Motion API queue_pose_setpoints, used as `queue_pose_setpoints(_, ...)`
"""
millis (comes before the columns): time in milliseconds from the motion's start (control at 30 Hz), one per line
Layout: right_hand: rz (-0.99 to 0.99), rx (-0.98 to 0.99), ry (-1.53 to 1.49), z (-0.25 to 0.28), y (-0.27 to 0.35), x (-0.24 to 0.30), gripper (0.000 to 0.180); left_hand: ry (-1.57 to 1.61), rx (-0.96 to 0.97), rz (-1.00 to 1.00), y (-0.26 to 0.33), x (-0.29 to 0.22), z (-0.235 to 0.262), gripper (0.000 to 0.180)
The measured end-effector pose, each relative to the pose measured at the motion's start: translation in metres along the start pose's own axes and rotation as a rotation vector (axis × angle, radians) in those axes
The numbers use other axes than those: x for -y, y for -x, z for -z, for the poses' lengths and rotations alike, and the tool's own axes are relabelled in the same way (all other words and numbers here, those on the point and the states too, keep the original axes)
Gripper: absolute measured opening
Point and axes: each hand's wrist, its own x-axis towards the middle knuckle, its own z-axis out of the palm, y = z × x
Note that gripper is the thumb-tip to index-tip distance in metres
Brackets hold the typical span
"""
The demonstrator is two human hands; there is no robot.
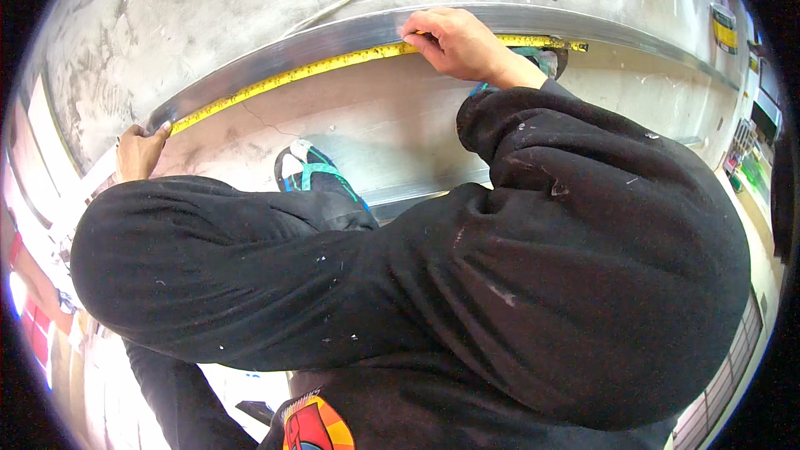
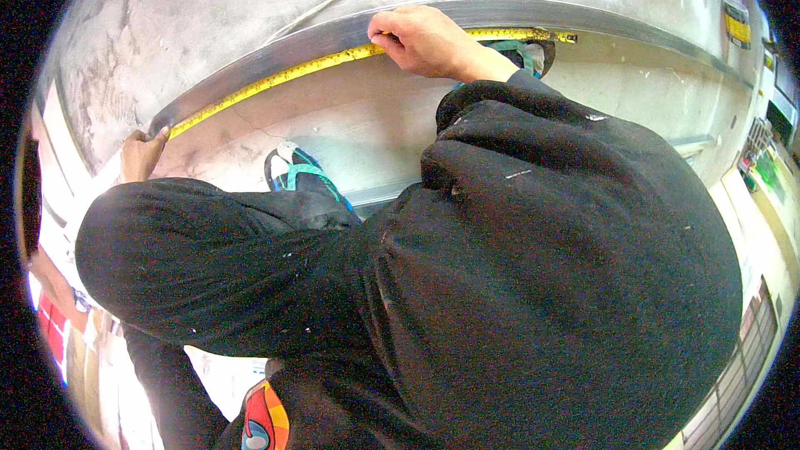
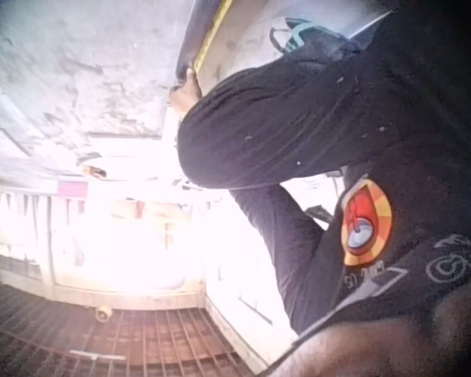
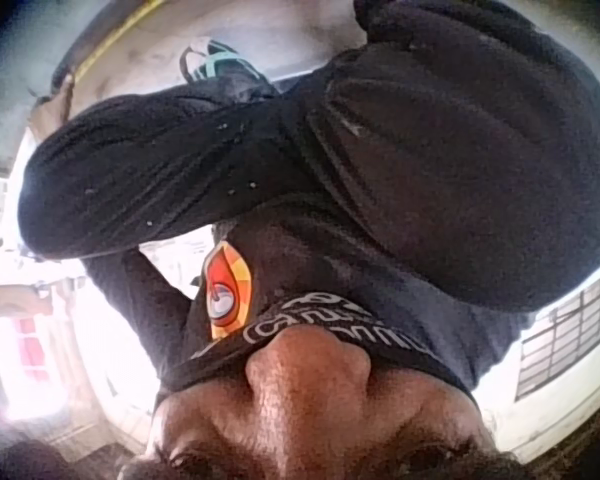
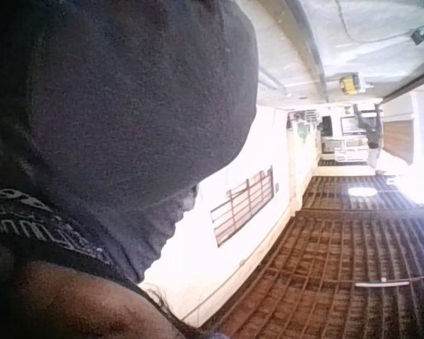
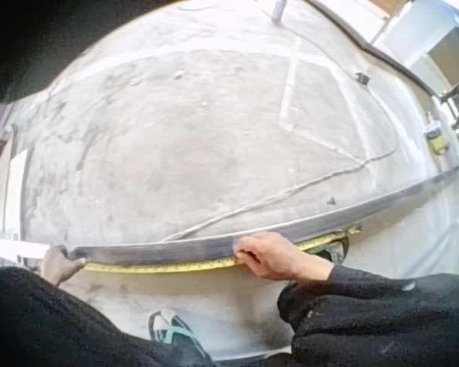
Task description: The person is using a tape measure to take measurements on a curved metal profile and marking points with a pencil.
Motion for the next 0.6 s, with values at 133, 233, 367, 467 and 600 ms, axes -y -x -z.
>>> queue_pose_setpoints(133,-0.005,-0.004,0.006,-0.0015,0.0002,0.0003,0.009,0.009,0.029,0.013,-0.0017,0.001,-0.0008,0.058)
queue_pose_setpoints(233,0.007,-0.007,0.004,-0.0028,0.0,-0.001,0.009,0.014,0.035,0.017,-0.0028,0.0026,-0.002,0.058)
queue_pose_setpoints(367,0.004,0.003,0.021,-0.0036,0.0001,-0.002,0.009,0.008,-0.004,0.006,-0.0026,0.0034,-0.0042,0.058)
queue_pose_setpoints(467,0.003,0.011,0.027,-0.003,-0.0008,-0.0015,0.009,0.001,-0.004,0.009,-0.003,0.0036,-0.004,0.058)
queue_pose_setpoints(600,-0.02,0.026,0.034,-0.0019,-0.0008,0.0001,0.009,0.011,0.021,0.019,-0.0046,0.004,-0.004,0.061)
